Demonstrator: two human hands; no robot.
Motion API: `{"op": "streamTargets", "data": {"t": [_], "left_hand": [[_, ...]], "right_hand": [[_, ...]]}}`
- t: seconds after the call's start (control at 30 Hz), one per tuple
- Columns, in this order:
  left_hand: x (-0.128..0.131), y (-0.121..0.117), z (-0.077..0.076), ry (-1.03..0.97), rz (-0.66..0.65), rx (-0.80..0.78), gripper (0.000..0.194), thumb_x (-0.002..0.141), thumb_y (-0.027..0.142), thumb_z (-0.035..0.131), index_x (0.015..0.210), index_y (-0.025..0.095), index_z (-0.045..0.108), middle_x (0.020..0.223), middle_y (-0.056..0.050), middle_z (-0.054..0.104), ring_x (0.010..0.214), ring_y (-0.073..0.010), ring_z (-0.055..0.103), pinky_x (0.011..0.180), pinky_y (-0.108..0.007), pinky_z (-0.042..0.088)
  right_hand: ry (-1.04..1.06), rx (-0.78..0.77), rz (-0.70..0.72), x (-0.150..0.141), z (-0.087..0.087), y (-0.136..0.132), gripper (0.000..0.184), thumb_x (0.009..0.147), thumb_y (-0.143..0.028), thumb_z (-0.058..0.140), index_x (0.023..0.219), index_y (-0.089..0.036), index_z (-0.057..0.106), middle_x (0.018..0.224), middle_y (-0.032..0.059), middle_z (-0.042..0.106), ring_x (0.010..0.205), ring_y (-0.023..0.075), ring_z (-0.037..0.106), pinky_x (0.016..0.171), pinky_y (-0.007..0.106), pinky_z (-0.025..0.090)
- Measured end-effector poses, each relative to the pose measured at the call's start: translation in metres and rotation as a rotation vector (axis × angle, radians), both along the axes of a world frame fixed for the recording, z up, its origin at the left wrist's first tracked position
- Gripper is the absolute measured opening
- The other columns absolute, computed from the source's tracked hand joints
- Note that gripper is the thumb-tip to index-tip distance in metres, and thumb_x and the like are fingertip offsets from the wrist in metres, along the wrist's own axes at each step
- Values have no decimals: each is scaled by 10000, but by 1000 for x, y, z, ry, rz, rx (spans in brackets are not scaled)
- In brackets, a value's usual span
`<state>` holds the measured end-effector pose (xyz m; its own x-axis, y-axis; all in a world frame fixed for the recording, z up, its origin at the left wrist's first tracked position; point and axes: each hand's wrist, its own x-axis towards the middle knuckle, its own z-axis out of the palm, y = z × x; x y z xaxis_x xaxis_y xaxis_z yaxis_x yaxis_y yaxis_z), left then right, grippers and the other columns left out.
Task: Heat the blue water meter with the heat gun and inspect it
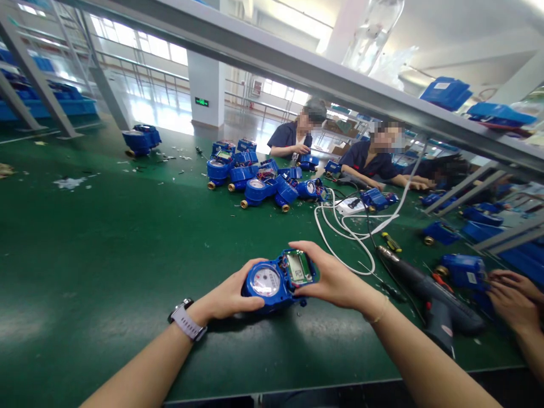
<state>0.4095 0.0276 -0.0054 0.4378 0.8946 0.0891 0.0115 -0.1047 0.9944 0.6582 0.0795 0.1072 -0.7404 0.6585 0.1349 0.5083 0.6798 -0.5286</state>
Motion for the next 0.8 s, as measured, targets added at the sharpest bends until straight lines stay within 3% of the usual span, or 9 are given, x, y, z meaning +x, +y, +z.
{"op": "streamTargets", "data": {"t": [0.17,0.43,0.5,0.67,0.8], "left_hand": [[0,0,4,-10,-7,-29,881,726,463,763,1426,200,298,1412,-134,485,1265,-302,511,1096,-446,387],[-1,-1,2,-2,-7,-22,878,730,469,765,1427,203,301,1422,-134,473,1289,-315,487,1108,-452,372],[-1,0,1,6,-5,-19,886,728,476,767,1430,202,300,1425,-136,468,1296,-320,477,1115,-459,363],[0,0,-2,-21,-6,-18,893,735,494,760,1432,201,286,1422,-139,465,1290,-311,486,1123,-461,358],[1,-1,0,-9,0,-17,900,733,502,762,1432,200,280,1413,-139,470,1291,-306,483,1125,-453,356]], "right_hand": [[177,-190,-248,13,-9,15,827,698,-304,828,1404,-238,403,1377,89,476,1284,272,449,1024,403,449],[145,-52,-175,-2,-6,26,905,654,-227,863,1437,-233,411,1441,84,443,1314,256,429,1148,414,311],[169,-122,-168,-5,-8,36,919,636,-218,871,1437,-217,419,1416,91,470,1301,255,442,1149,413,307],[377,-485,-284,3,-27,55,985,523,-239,918,1398,-172,470,1332,125,526,1297,272,450,1165,430,262],[469,-632,-336,14,-44,52,967,572,-307,892,1412,-173,432,1332,151,527,1256,268,504,1124,431,338]]}}
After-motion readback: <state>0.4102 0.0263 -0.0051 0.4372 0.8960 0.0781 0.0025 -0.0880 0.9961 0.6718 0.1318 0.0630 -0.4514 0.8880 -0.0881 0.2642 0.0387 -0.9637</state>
